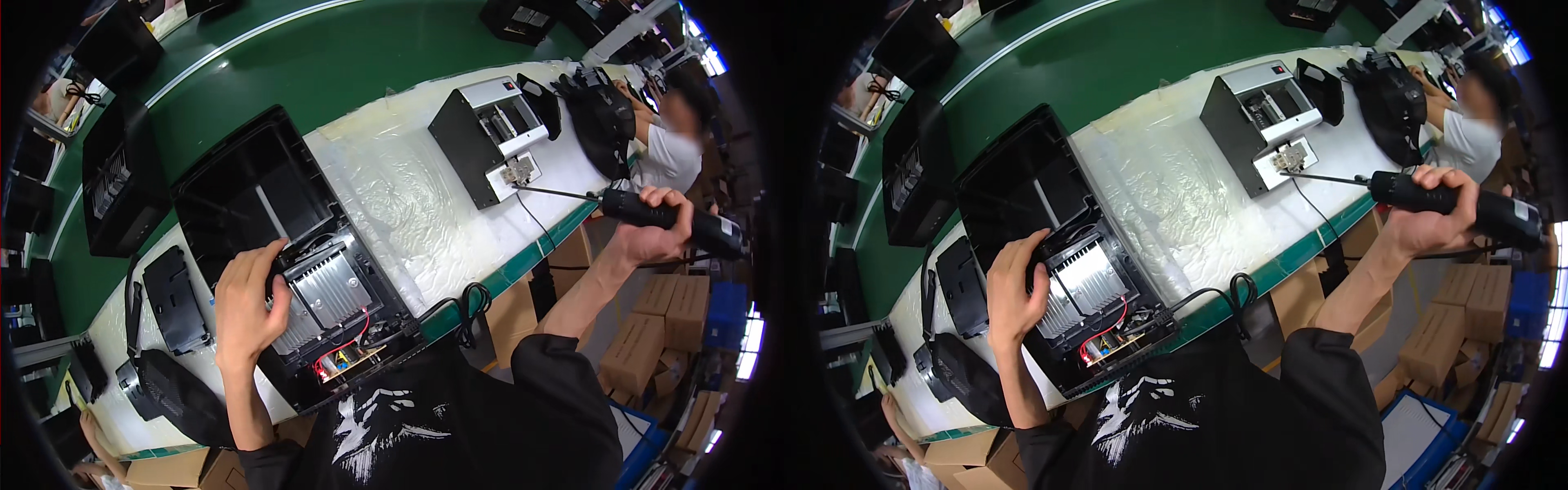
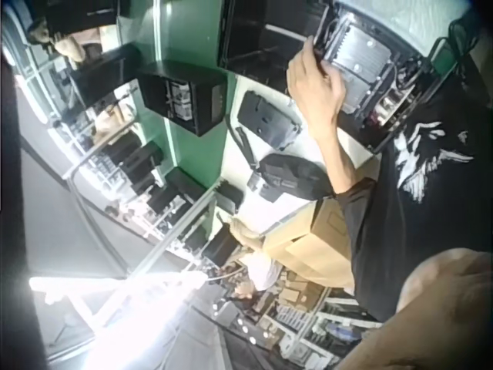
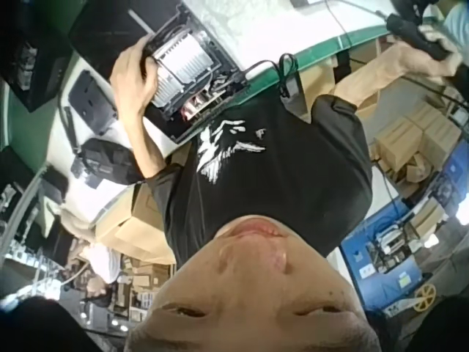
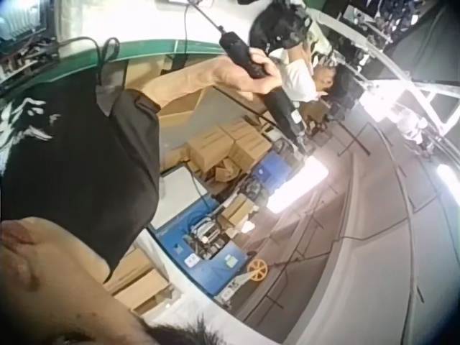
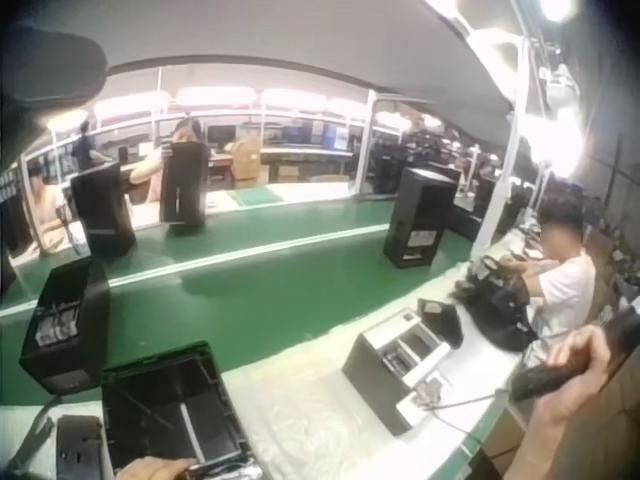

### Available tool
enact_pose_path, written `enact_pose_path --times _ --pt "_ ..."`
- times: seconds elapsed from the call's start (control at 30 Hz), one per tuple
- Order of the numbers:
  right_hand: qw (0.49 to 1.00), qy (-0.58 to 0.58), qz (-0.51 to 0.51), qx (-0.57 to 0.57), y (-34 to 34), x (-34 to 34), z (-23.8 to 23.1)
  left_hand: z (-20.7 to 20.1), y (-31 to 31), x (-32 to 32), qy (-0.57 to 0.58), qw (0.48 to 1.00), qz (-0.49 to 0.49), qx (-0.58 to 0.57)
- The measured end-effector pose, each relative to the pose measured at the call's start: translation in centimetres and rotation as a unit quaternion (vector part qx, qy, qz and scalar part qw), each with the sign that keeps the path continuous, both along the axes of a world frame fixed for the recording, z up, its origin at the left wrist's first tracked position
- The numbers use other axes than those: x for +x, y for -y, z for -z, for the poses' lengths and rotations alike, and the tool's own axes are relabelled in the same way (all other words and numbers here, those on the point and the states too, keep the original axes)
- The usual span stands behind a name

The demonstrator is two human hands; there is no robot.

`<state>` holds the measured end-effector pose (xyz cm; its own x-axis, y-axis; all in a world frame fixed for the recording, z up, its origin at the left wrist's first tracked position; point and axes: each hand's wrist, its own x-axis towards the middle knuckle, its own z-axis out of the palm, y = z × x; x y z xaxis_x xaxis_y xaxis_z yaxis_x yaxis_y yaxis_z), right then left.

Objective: Assembling electronic components by connecting internal wiring and securing the plastic casing of a device.

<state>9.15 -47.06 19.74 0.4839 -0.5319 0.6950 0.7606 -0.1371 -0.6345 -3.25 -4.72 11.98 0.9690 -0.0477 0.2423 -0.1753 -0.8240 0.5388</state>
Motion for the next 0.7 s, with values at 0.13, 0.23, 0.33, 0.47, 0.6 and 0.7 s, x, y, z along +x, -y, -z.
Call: enact_pose_path --times 0.13,0.23,0.33,0.47,0.6,0.7 --pt "0.992 0.064 -0.103 -0.042 0.2 -0.1 0.7 0.0 0.1 0.0 0.006 1.000 -0.008 0.005" --pt "0.974 0.118 -0.177 -0.074 0.6 0.5 1.6 0.0 0.2 0.0 0.010 1.000 -0.012 0.011" --pt "0.987 0.065 -0.141 -0.050 0.9 0.7 2.6 0.0 0.2 0.4 0.003 1.000 -0.013 0.004" --pt "0.934 0.040 -0.338 -0.104 0.3 1.9 1.4 0.2 0.3 0.4 -0.012 1.000 -0.023 -0.002" --pt "0.908 -0.021 -0.409 -0.090 -1.7 6.3 -0.4 0.3 0.3 0.3 -0.016 0.999 -0.039 0.008" --pt "0.932 -0.122 -0.314 -0.131 -3.9 10.0 -1.1 0.8 -0.6 -0.4 0.113 0.988 -0.068 -0.076"
